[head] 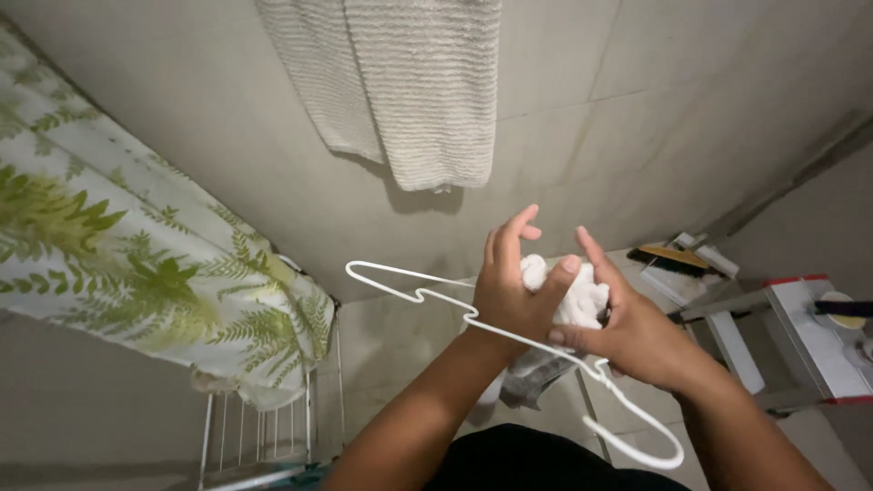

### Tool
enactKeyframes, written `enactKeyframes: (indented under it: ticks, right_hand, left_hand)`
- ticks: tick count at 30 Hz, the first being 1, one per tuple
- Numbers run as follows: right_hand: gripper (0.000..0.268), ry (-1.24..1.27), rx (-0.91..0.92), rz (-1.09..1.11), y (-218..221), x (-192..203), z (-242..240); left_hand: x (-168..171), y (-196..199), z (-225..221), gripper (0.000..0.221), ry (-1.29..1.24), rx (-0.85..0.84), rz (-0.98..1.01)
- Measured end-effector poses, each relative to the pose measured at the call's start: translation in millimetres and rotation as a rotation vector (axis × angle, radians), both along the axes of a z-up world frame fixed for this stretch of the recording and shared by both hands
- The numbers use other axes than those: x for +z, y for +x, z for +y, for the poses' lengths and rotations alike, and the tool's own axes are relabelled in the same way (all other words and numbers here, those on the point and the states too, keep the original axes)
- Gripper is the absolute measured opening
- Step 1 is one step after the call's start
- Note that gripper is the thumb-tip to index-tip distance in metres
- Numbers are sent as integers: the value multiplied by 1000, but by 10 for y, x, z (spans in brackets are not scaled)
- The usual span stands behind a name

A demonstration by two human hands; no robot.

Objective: Hanging towels on hangers in a bathroom.

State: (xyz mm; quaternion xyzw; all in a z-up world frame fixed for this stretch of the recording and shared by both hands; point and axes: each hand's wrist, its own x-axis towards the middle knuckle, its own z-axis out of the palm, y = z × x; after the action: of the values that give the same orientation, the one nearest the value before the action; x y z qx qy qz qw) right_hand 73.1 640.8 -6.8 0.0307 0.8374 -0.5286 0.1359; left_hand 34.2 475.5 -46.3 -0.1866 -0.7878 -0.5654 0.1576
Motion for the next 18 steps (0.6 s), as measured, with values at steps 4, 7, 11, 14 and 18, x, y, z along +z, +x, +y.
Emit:
enactKeyframes:
  ticks: [4, 7, 11, 14, 18]
  right_hand:
    - [124, 70, 177, 12, 13, -154, -18]
    - [75, 273, 43, -243, -18, 77, -270]
    - [55, 162, -80, -218, -40, -226, -311]
    - [41, 12, -113, -202, -66, -553, -257]
    - [37, -123, -313, -158, -61, -633, -270]
  left_hand:
    - [137, 70, -71, 82, 39, -144, -86]
    - [34, 29, -71, 81, 88, -158, -137]
    - [-276, -93, -77, 71, 116, -82, -219]
    - [-670, -268, -100, 62, 158, -126, -244]
    - [-1411, -389, -160, 44, -259, -198, -75]
